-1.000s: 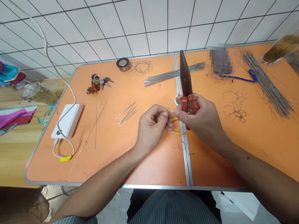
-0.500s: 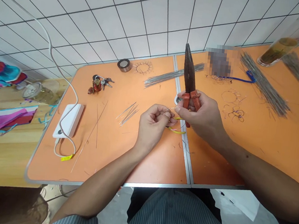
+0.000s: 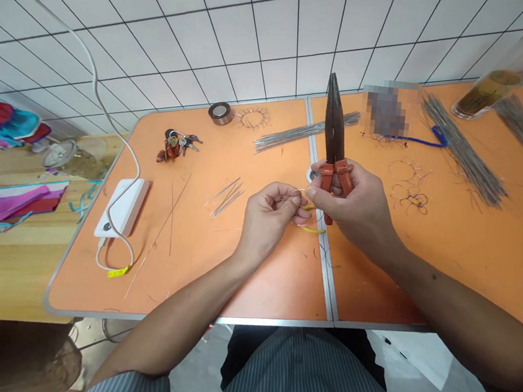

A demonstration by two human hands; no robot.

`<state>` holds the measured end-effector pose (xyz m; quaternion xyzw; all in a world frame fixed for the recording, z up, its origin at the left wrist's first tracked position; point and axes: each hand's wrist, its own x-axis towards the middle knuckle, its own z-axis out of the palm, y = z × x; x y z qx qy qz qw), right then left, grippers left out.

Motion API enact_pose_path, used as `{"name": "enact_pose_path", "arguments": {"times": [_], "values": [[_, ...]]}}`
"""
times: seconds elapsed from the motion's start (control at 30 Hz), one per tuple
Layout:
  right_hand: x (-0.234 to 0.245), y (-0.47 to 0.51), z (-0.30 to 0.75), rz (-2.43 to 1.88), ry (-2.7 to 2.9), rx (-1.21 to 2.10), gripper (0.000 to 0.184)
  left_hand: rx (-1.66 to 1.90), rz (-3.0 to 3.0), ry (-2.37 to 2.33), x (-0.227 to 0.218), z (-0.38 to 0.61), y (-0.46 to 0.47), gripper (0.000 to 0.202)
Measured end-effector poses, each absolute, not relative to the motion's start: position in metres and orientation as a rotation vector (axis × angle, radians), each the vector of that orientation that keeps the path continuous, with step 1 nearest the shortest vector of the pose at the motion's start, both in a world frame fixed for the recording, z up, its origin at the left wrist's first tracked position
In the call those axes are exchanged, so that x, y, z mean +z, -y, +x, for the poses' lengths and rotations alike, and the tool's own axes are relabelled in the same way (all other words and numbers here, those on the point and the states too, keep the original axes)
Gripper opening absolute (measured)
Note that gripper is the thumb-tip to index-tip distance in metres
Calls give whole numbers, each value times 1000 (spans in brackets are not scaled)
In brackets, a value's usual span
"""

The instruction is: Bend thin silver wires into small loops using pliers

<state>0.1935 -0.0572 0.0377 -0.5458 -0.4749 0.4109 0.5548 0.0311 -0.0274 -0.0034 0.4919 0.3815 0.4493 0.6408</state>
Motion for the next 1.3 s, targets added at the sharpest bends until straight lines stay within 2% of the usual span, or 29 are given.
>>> {"name": "enact_pose_path", "arguments": {"times": [1.3], "values": [[39, 56, 198, -1328, 1029, 1140, 39, 1005, 1242, -805, -3, 30, 26, 17]]}}
